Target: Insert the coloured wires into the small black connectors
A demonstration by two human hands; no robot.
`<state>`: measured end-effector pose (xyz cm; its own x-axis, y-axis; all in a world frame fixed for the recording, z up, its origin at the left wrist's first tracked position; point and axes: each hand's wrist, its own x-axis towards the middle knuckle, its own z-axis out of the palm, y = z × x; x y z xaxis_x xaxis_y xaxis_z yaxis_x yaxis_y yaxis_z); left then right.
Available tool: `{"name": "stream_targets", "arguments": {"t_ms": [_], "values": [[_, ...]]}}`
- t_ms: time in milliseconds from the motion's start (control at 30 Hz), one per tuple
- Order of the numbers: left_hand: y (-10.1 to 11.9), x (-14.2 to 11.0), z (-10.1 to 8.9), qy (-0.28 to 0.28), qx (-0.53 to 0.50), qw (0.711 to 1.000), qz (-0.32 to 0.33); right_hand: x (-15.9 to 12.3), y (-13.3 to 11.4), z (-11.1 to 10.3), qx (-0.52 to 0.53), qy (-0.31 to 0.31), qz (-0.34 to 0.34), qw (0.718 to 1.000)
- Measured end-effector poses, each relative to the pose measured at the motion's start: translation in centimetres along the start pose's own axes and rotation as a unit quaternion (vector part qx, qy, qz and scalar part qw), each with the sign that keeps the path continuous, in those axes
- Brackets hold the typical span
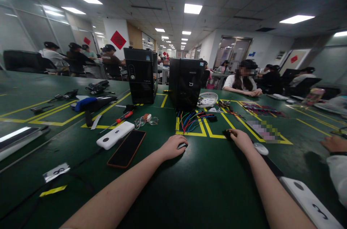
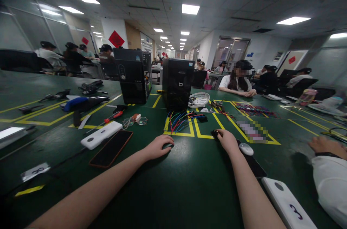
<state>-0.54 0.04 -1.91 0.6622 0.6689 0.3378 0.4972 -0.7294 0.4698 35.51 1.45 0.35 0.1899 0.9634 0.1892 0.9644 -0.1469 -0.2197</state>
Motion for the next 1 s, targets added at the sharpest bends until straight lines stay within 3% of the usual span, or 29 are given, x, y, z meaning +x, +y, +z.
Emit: {"name": "stream_targets", "arguments": {"t_ms": [200,567,800,1000], "values": [[-0.1,0.0,0.0,0.002,0.002,1.0,0.0,0.0,-0.6,-0.1,-0.053,-0.01,-0.019,0.998],[0.0,0.0,0.0,0.004,0.002,1.0,0.002,0.1,-1.7,-1.4,-0.094,-0.09,-0.035,0.991],[0.2,0.1,-0.1,-0.001,0.007,1.0,0.003,-0.2,0.0,-0.8,0.014,-0.01,0.0,1.0],[0.1,0.1,0.0,0.001,0.003,1.0,0.003,-0.1,1.2,-0.9,0.04,0.082,0.09,0.992]]}}
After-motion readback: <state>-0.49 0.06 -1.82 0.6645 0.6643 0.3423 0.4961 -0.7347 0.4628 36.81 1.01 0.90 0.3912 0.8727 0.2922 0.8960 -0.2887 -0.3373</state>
